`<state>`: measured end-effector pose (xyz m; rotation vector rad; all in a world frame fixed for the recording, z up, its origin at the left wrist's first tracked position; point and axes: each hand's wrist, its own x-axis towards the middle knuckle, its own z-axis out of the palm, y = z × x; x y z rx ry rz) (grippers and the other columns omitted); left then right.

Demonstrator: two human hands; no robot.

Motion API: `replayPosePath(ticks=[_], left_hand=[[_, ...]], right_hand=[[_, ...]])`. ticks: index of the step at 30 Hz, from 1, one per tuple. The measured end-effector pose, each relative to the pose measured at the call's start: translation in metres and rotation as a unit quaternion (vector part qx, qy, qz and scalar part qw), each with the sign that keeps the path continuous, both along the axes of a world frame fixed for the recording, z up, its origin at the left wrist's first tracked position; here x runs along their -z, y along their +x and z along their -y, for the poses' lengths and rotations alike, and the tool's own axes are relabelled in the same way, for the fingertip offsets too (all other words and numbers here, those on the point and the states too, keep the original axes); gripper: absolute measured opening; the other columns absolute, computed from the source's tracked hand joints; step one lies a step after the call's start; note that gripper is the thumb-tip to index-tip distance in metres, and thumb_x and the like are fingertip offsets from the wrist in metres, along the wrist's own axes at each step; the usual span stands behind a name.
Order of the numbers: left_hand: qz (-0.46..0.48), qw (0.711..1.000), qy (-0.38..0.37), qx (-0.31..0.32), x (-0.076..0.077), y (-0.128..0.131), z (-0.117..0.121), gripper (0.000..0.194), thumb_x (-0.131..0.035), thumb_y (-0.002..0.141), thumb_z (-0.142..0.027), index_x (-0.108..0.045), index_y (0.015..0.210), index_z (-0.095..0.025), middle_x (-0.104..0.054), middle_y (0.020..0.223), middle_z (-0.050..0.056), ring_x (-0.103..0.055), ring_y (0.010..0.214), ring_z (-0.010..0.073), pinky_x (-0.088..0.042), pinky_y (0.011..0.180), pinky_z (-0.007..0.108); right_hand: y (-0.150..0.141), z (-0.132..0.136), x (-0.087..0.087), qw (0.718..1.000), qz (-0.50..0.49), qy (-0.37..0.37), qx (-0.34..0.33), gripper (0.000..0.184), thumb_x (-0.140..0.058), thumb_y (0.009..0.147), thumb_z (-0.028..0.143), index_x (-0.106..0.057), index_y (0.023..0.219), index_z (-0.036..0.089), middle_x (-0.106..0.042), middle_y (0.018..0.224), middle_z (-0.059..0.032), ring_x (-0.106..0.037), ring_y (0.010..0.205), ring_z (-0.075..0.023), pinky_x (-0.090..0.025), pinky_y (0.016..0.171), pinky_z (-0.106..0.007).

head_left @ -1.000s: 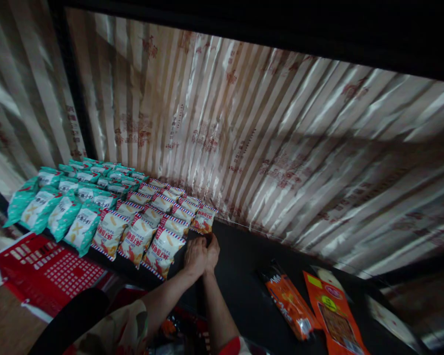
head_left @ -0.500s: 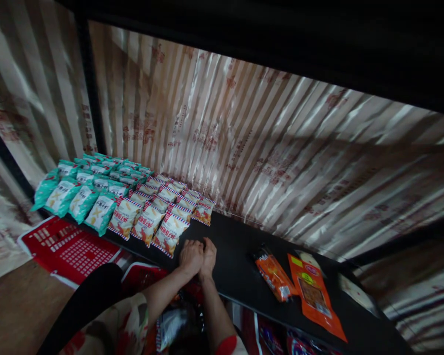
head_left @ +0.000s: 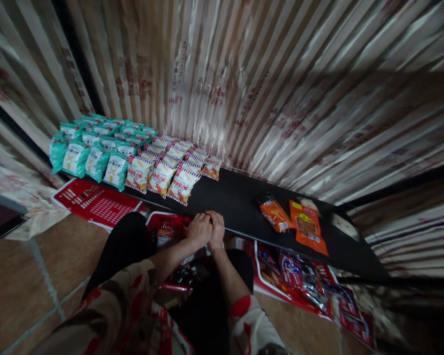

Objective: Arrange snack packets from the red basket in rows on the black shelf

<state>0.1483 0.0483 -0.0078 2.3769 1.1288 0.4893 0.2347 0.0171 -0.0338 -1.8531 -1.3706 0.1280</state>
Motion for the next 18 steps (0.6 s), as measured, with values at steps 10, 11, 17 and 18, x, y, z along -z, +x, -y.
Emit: replayPosePath(ticks=[10, 11, 17, 18], left_hand=[[-0.085, 0.986, -0.118, 0.087, 0.040, -0.035, 0.043, 0.032, -0.033, 0.087, -0.016, -0.055, 0.109, -0.011, -0.062, 0.110, 0.011, -0.056, 0.103, 0.0196, -0.040, 0.095, 0.031], [-0.099, 0.982, -0.131, 0.091, 0.046, -0.038, 0.046, 0.032, -0.032, 0.086, -0.016, -0.056, 0.108, -0.011, -0.064, 0.106, 0.012, -0.058, 0.100, 0.0202, -0.042, 0.091, 0.031], [-0.160, 0.959, -0.193, 0.130, 0.082, -0.059, 0.070, 0.027, -0.049, 0.074, -0.012, -0.063, 0.097, -0.016, -0.066, 0.100, 0.009, -0.061, 0.092, 0.0210, -0.047, 0.082, 0.030], [-0.164, 0.958, -0.196, 0.131, 0.086, -0.062, 0.074, 0.030, -0.049, 0.074, -0.011, -0.062, 0.101, -0.017, -0.065, 0.104, 0.009, -0.060, 0.095, 0.0210, -0.046, 0.083, 0.030]], right_hand=[[-0.015, 0.054, 0.021, 0.959, 0.075, -0.253, -0.102, 0.027, -0.042, 0.080, 0.013, -0.062, 0.098, 0.017, -0.064, 0.100, -0.0098, -0.055, 0.097, -0.0200, -0.041, 0.085, -0.031], [-0.015, 0.058, 0.023, 0.939, 0.082, -0.311, -0.125, 0.027, -0.043, 0.079, 0.012, -0.063, 0.098, 0.017, -0.065, 0.098, -0.0092, -0.057, 0.095, -0.0194, -0.042, 0.082, -0.029], [-0.012, 0.071, 0.041, 0.859, 0.095, -0.467, -0.187, 0.018, -0.057, 0.068, 0.012, -0.068, 0.079, 0.021, -0.071, 0.078, -0.0033, -0.066, 0.076, -0.0174, -0.044, 0.063, -0.022], [-0.013, 0.072, 0.044, 0.851, 0.103, -0.480, -0.188, 0.017, -0.060, 0.066, 0.012, -0.068, 0.078, 0.021, -0.071, 0.078, -0.0037, -0.066, 0.076, -0.0181, -0.044, 0.063, -0.023]])
